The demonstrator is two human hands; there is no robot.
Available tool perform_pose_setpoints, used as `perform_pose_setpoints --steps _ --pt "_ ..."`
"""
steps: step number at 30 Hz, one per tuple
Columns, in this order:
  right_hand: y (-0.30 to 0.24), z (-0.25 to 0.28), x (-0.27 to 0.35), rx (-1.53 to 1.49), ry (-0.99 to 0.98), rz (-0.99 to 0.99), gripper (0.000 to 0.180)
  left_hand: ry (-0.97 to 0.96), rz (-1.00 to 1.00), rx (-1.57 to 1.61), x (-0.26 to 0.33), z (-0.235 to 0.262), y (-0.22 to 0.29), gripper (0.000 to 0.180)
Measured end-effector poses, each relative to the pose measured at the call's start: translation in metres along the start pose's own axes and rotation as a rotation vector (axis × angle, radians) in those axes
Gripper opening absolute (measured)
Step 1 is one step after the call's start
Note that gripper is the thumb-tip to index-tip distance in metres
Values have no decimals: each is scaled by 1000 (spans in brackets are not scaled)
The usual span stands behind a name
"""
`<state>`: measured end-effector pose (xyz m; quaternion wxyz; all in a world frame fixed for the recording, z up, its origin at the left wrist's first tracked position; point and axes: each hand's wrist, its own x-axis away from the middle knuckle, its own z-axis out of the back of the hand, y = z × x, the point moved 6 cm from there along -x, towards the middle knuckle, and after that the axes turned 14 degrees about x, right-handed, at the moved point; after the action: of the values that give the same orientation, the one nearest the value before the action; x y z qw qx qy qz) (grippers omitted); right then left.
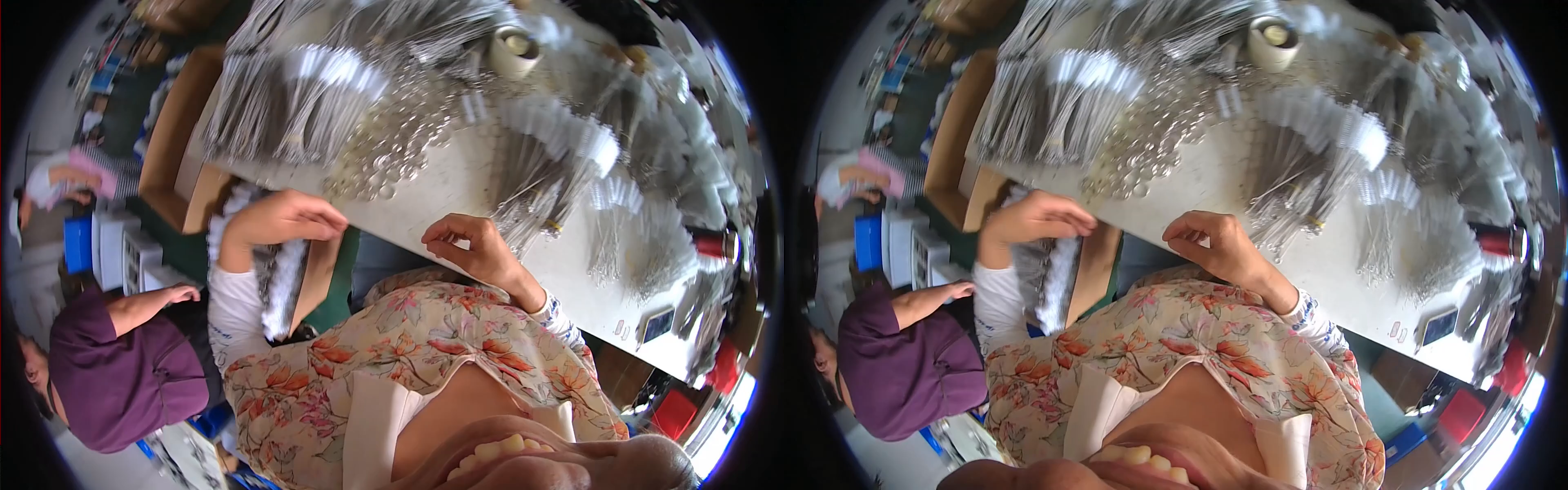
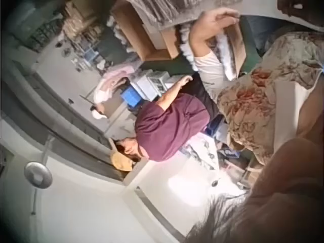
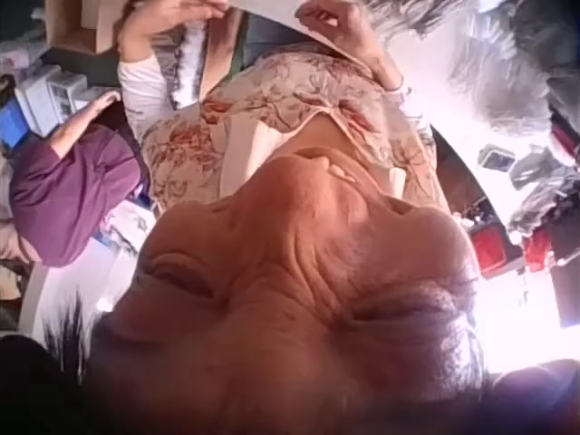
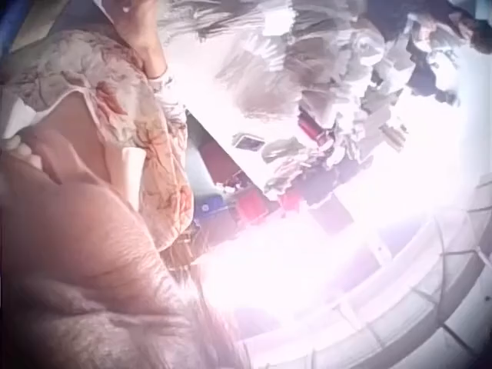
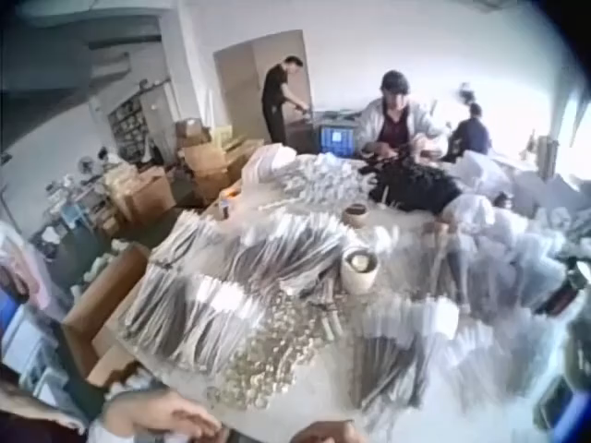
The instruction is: Assembling small white brushes onto metal ring holders at a workstation.
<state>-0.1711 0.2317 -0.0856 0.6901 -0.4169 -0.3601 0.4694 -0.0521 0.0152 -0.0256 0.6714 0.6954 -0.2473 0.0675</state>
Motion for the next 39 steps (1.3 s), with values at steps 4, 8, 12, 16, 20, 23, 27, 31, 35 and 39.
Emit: perform_pose_setpoints --steps 4,8,12,16,20,23,27,31,35,39 --pt "6 90 40 -54 184 -4 12 156 -251 -4 -92 44 77 28" --pt "-2 139 56 21 339 -34 12 508 -261 -300 -193 172 110 28" --pt "2 205 74 195 471 -100 11 801 38 -1247 -254 302 90 36" --pt "20 274 73 389 591 -256 12 921 381 -1052 -272 311 64 36" --pt "63 332 10 576 487 -285 14 922 235 -1068 -262 325 57 20" --pt "99 359 -59 588 451 -269 18 930 275 -839 -253 333 49 18" --pt "156 369 -129 748 473 -329 24 1018 283 -673 -253 325 44 14" --pt "174 369 -146 974 525 -483 28 1075 273 -782 -243 326 56 20" --pt "171 380 -136 851 614 -381 24 1002 259 -558 -258 310 47 21" --pt "133 426 -115 284 849 -319 35 970 353 -653 -240 334 35 18"
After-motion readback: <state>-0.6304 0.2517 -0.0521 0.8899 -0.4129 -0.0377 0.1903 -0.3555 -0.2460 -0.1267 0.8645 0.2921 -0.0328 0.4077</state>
